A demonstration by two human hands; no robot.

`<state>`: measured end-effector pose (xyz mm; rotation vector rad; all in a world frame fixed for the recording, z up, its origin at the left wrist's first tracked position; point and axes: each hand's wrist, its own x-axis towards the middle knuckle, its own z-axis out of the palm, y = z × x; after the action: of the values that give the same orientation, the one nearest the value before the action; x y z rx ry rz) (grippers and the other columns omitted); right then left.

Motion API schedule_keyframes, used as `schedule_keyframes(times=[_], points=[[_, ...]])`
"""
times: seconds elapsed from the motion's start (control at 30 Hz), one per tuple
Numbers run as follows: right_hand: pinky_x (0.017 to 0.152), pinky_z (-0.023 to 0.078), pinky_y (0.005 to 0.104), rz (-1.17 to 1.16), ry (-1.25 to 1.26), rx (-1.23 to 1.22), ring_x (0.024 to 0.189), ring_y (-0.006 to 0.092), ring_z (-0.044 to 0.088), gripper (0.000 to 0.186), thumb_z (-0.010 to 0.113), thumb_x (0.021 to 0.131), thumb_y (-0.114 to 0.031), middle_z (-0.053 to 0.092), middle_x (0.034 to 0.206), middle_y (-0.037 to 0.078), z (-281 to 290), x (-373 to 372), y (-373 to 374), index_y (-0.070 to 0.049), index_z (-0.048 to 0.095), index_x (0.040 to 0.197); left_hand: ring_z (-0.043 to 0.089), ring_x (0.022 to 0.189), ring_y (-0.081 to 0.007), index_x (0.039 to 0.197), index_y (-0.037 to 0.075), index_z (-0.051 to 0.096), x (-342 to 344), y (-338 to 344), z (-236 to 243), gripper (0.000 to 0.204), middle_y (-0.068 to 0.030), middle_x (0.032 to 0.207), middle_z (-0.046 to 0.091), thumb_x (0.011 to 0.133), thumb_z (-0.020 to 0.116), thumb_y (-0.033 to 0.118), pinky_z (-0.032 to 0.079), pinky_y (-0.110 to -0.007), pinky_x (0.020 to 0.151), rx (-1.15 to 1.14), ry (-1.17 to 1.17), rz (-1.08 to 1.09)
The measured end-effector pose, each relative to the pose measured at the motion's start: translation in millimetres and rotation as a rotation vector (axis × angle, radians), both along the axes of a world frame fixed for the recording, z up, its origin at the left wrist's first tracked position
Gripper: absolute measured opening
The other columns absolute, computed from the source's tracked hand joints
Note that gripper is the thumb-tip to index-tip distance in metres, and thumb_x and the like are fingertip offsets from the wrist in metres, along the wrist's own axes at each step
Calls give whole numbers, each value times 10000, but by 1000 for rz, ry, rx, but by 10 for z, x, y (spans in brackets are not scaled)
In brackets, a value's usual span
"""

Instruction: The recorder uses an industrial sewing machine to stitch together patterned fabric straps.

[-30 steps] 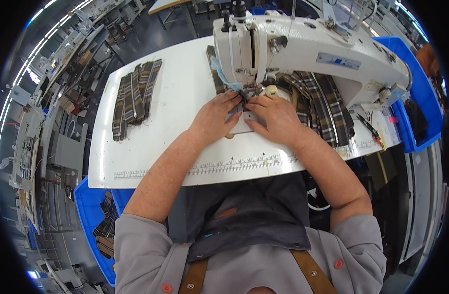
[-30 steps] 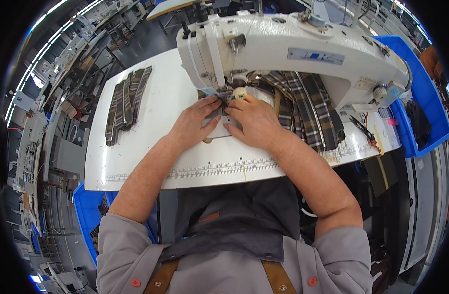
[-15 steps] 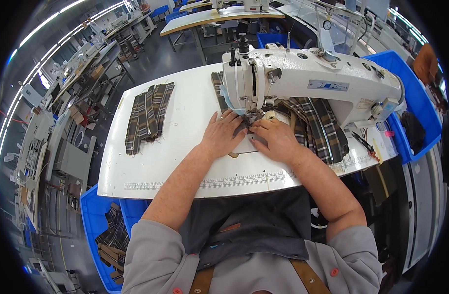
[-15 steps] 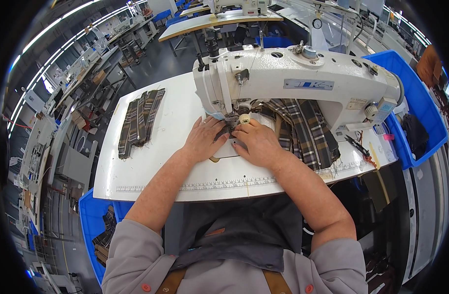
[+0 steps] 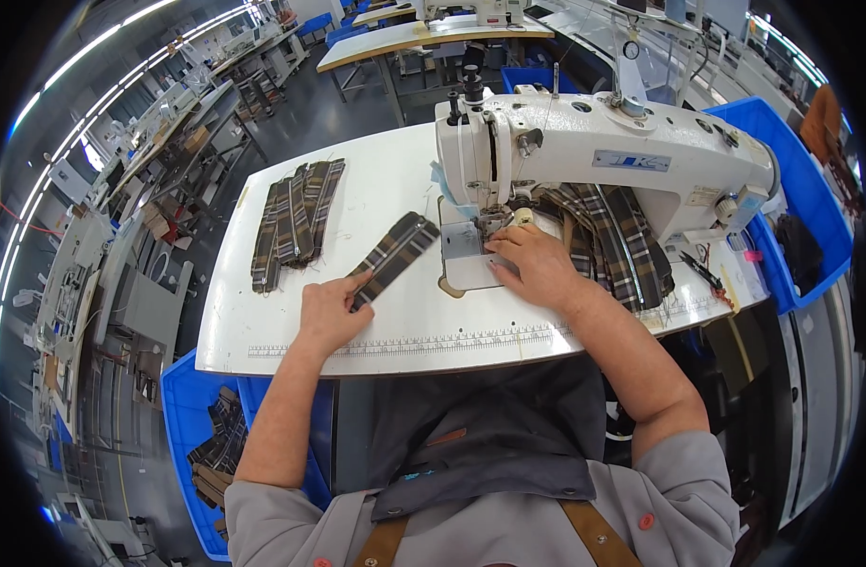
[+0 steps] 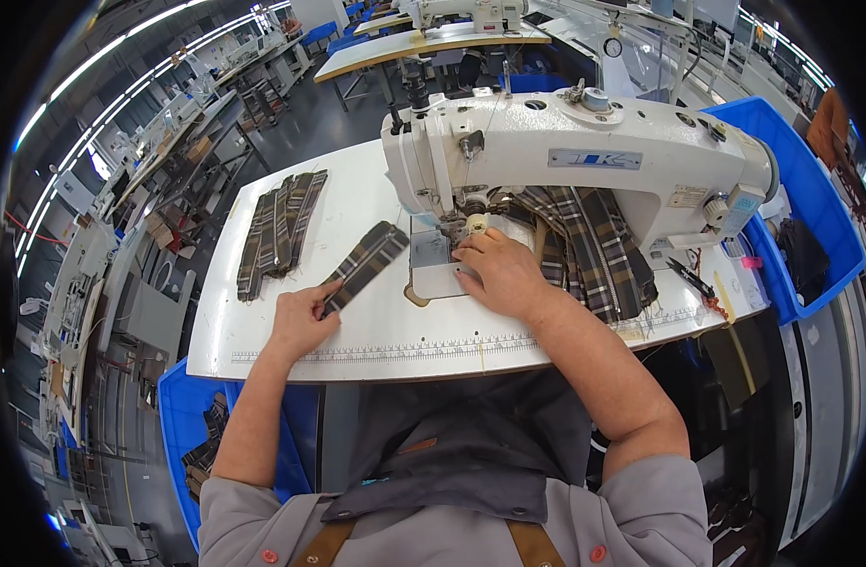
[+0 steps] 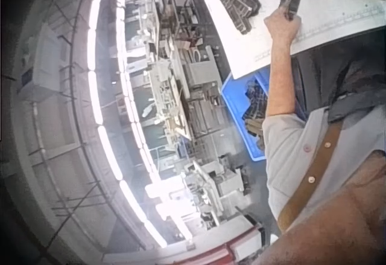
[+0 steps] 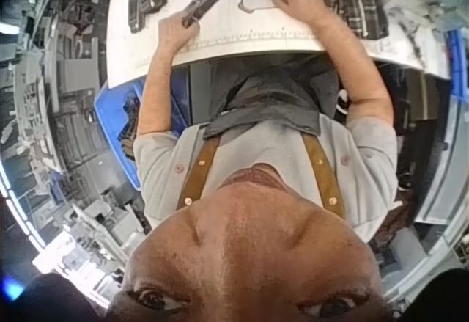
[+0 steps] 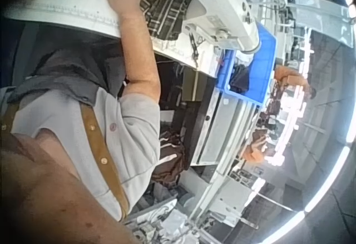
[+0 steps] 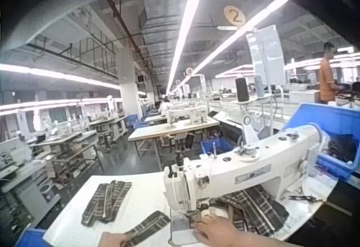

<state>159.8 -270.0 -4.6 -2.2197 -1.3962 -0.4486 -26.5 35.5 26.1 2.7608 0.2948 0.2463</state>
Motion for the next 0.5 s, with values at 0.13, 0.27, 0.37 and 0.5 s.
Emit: schedule_keyframes(times=[0.13, 0.27, 0.37, 0.5], points=[[880, 569, 409, 17, -6, 24, 1109, 272, 631, 280, 710, 910, -250, 695, 1143, 60, 3, 23, 38, -60, 759, 1111, 606, 937, -215, 1190, 187, 810, -211, 134, 86, 590, -67, 959, 617, 656, 618, 25, 515, -339, 856, -66, 59, -168], [873, 567, 420, 45, 13, 51, 1107, 285, 642, 252, 717, 900, -228, 698, 1144, 69, -19, 7, 68, -61, 762, 1082, 556, 1214, -215, 1083, 168, 836, -60, -97, -28, 507, -21, 1140, 631, 677, 598, -22, 450, -368, 1088, -300, 17, -398], [914, 551, 425, 75, 44, 65, 1096, 309, 662, 249, 721, 897, -196, 699, 1167, 96, 7, 33, 79, -61, 760, 1103, 563, 1278, -233, 1057, 163, 841, 220, -334, -73, 487, -28, 1247, 666, 721, 569, -61, 447, -370, 1110, 12, -86, -607], [866, 572, 414, 86, 3, 87, 1084, 279, 661, 228, 727, 881, -189, 711, 1116, 59, -22, 84, 53, -63, 767, 1067, 575, 1296, -261, 1003, 148, 845, 591, -655, -73, 434, -21, 1324, 686, 758, 565, -76, 434, -384, 1140, -23, -112, -702]])
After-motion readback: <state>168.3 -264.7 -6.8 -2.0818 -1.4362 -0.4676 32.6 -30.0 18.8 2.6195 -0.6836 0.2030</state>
